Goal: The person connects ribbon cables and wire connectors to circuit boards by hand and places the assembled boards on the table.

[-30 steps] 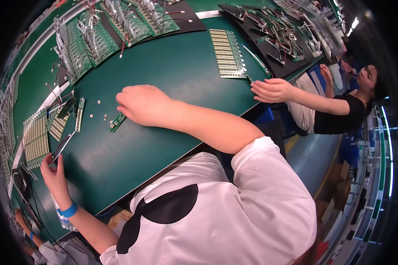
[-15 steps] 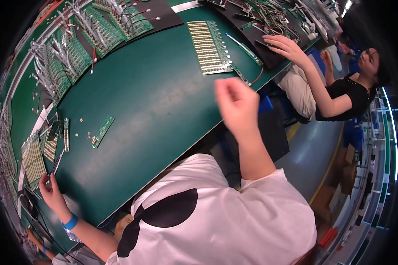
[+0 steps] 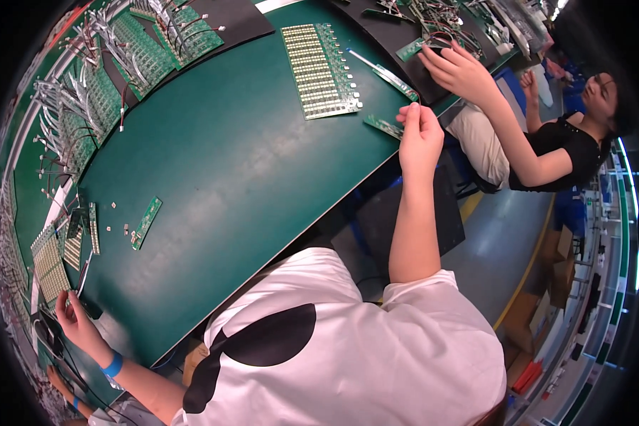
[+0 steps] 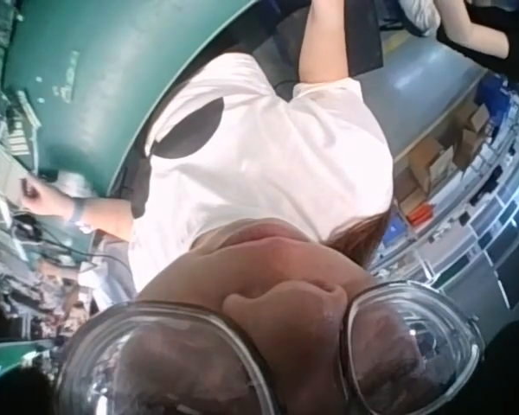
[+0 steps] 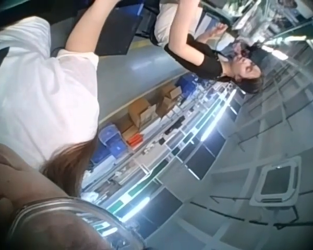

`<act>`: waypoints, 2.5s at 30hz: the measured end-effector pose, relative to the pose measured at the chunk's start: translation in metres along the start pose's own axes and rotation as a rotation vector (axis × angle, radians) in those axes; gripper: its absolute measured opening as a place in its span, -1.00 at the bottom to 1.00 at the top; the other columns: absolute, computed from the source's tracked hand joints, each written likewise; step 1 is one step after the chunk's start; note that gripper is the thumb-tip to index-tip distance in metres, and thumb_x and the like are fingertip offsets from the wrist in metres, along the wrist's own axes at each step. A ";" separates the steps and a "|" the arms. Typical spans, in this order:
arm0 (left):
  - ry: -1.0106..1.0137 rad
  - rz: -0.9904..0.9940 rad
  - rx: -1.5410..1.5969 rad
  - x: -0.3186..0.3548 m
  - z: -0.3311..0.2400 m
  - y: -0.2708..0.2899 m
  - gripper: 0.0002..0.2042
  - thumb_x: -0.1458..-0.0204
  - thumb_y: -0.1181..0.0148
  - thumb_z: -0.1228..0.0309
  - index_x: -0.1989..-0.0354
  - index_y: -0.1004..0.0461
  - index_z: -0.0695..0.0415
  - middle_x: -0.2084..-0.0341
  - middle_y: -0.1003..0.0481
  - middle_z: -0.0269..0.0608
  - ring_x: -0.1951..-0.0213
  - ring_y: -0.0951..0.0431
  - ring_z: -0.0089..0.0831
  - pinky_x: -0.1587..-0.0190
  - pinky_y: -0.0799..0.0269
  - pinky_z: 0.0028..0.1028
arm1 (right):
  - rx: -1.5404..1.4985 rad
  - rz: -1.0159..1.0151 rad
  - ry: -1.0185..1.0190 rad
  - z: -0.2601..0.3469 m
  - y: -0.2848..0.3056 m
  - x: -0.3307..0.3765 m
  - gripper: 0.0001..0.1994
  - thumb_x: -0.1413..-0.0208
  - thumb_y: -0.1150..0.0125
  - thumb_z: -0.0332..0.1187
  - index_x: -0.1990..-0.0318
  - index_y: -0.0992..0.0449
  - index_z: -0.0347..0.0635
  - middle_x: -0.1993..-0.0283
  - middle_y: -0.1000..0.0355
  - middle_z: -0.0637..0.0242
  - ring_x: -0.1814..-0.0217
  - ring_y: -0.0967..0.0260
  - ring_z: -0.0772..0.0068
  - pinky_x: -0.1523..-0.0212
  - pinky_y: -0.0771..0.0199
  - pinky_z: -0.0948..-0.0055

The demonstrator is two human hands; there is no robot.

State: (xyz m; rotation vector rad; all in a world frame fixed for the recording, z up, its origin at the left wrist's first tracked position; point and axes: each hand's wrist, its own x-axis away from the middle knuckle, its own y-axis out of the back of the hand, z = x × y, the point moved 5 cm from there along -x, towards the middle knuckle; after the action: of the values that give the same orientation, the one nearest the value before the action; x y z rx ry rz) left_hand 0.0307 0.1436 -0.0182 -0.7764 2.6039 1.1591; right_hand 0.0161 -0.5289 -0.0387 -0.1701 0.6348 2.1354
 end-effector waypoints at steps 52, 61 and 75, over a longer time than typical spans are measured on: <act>0.506 1.697 1.555 0.139 -0.227 -0.114 -0.37 -0.08 -0.07 0.22 -0.03 -0.12 0.66 0.31 -0.40 0.51 0.27 -0.53 0.12 0.21 -0.49 -0.18 | -1.187 1.743 0.164 0.187 -0.092 0.125 -0.61 -0.15 0.14 -0.33 0.73 -0.27 -0.24 0.57 -0.27 0.16 0.61 -0.15 0.51 0.58 -0.13 0.59; 0.522 1.655 1.567 0.138 -0.223 -0.109 -0.43 0.08 -0.20 0.47 -0.04 -0.15 0.61 0.25 -0.41 0.45 0.21 -0.52 0.12 0.12 -0.44 -0.13 | -1.147 1.738 0.274 0.191 -0.113 0.124 -0.69 -0.17 0.16 -0.34 0.58 -0.31 -0.30 0.54 -0.27 0.21 0.50 -0.17 0.46 0.48 -0.19 0.51; 0.663 1.137 1.503 0.130 -0.186 -0.121 -0.43 -0.16 0.11 0.19 -0.22 0.01 0.33 0.00 -0.32 0.22 0.00 -0.41 0.01 -0.10 -0.28 -0.19 | -0.495 0.719 0.059 0.150 -0.110 0.109 -0.71 -0.16 0.06 -0.34 0.55 -0.39 -0.33 0.56 -0.31 0.27 0.49 -0.22 0.50 0.40 -0.22 0.57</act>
State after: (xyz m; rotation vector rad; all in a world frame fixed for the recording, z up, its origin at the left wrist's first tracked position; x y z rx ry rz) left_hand -0.0071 -0.1107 -0.0173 0.8379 3.1992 -1.3617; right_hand 0.0529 -0.3218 0.0114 -0.3083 0.1861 2.9712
